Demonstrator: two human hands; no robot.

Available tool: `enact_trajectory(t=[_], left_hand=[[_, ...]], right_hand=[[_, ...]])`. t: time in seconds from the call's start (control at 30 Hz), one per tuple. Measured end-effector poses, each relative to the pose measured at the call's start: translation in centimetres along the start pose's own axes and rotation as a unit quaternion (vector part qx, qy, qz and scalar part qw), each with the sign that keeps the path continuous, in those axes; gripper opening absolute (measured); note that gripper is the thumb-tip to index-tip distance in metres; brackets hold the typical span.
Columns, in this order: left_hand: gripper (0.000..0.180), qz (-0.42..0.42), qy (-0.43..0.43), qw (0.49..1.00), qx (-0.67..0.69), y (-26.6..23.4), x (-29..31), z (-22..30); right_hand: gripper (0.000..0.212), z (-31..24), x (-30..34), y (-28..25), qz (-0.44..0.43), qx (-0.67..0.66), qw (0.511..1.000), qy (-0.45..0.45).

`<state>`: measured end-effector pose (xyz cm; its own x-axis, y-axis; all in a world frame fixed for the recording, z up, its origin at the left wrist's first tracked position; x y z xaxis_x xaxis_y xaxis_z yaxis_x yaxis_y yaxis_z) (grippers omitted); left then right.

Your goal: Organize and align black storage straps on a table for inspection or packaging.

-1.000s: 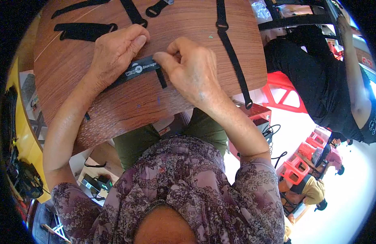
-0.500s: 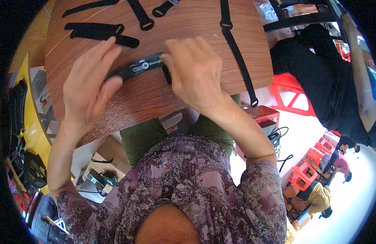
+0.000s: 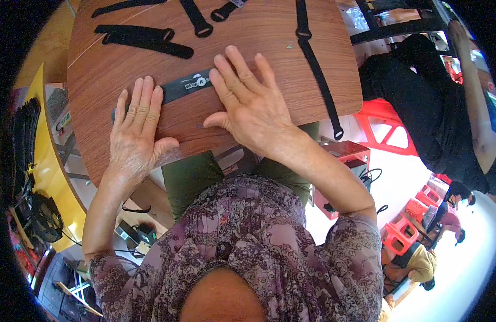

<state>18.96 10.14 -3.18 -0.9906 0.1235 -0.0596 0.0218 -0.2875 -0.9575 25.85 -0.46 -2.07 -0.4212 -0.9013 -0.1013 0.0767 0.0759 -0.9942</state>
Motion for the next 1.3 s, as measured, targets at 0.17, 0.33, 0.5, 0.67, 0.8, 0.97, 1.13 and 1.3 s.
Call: enact_trajectory(t=[0.17,0.33,0.5,0.67,0.8,0.97,1.13,1.3], left_hand=[[0.081,0.032,-0.05,0.998,0.003,-3.3,1.0,-1.0],[0.075,0.11,-0.18,0.976,-0.045,-5.5,6.0,-6.5],[0.08,0.095,-0.153,0.983,-0.036,-5.0,5.8,-4.8],[0.082,0.044,-0.125,0.991,-0.033,-2.0,5.8,-4.5],[0.08,0.029,-0.125,0.992,-0.009,-1.8,5.9,-4.5],[0.061,0.111,-0.153,0.974,0.126,-4.8,5.7,-6.2],[0.029,0.235,-0.166,0.943,0.169,-8.4,4.0,-8.0],[0.019,0.268,-0.101,0.954,0.093,-10.0,0.3,-9.2]], right_hand=[[0.076,-0.2,-0.8,-2.1,0.046,-0.022,0.999,0.015],[0.074,-0.1,-1.1,-0.5,0.045,-0.021,0.999,-0.008],[0.075,-0.4,-1.2,-0.9,0.044,-0.003,0.999,-0.005],[0.075,-0.5,-1.0,0.1,0.023,0.0,1.0,-0.006],[0.071,0.1,-0.7,0.0,0.03,-0.046,0.998,-0.001],[0.033,4.3,-2.8,-4.1,0.149,-0.136,0.972,0.12],[0.019,1.8,-8.0,-4.7,0.246,-0.089,0.964,0.049],[0.014,-0.5,-9.7,-1.9,0.195,0.011,0.98,-0.04]])
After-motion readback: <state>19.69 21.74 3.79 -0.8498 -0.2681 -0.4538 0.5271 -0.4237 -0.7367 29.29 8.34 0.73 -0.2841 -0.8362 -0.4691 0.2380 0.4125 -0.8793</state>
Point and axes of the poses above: each hand's wrist, its own x-axis away from the middle knuckle, its own y-axis out of the palm, z = x × y, the point moved 10 cm from there along -x, towards the middle knuckle, and after that the axes turned 8 degrees about x, right-handed, at the moved point
